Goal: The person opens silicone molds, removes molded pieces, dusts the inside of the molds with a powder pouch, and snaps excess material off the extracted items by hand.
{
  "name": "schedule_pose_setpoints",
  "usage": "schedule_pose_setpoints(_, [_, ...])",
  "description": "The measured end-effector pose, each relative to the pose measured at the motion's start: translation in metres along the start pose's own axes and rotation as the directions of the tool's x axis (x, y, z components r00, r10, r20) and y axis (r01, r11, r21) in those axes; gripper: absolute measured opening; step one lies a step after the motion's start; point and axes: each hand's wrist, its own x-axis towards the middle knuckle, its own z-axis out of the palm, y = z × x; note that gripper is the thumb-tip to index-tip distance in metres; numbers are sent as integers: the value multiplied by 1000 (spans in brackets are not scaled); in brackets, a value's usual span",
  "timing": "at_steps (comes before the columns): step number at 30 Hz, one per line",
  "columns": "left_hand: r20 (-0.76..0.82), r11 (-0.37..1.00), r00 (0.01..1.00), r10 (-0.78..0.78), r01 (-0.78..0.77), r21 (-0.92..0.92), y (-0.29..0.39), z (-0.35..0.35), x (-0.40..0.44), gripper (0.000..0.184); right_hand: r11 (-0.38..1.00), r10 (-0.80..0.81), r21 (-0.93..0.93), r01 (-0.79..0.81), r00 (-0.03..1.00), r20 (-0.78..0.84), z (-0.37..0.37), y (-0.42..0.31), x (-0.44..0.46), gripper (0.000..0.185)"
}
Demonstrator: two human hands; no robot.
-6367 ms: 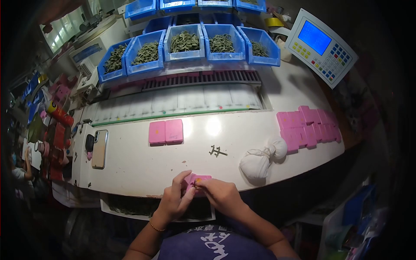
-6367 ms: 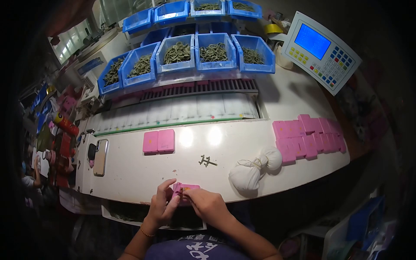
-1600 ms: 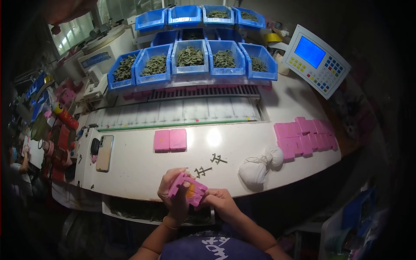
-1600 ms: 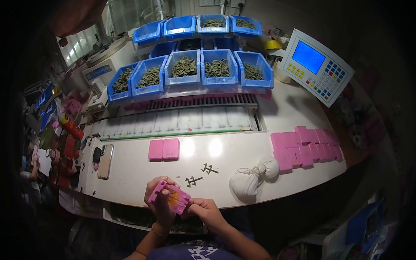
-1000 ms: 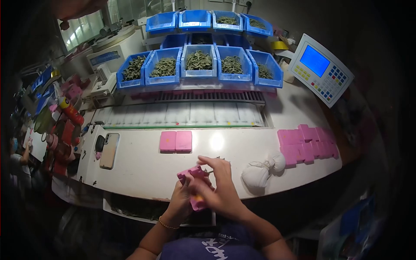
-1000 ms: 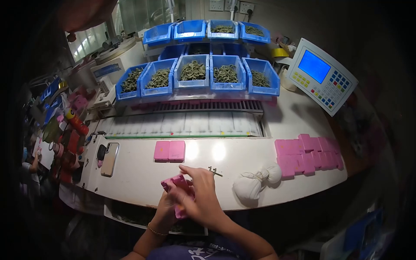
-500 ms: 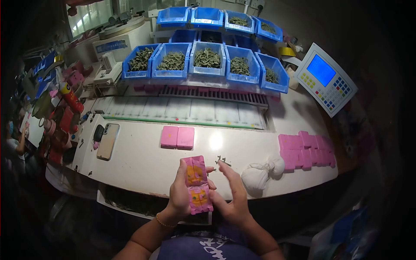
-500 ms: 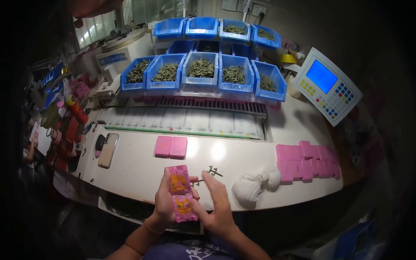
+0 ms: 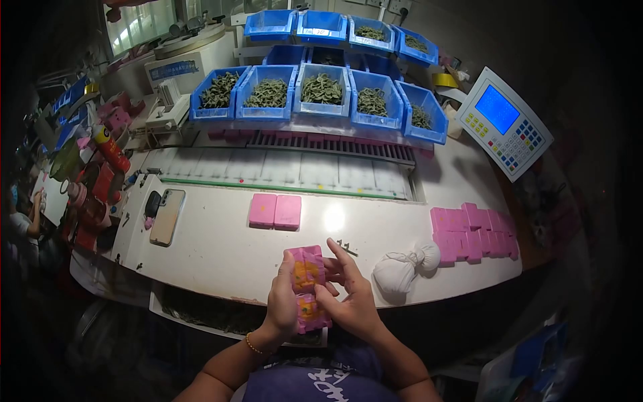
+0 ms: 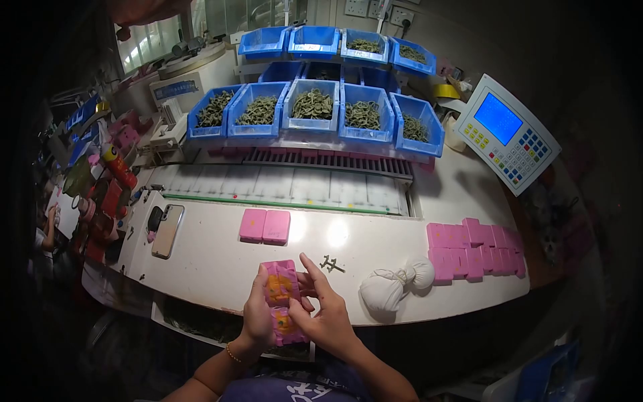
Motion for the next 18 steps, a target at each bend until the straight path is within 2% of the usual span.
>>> schedule_pose_setpoints(3, [-3,1000,1000,5,-5,-10,-3,-2,1,67,999,-28,-42,28,1000,4,0,4,0,74])
schedule_pose_setpoints(14, [-9,997,999,-47,47,-55,-6,-5,1,66,999,36,35,-38,998,54,-3,7,1,72])
schedule_pose_setpoints(18, [51,989,994,-93,98,-111,-7,-5,1,66,991,62,114,-68,996,62,-3,9,1,70])
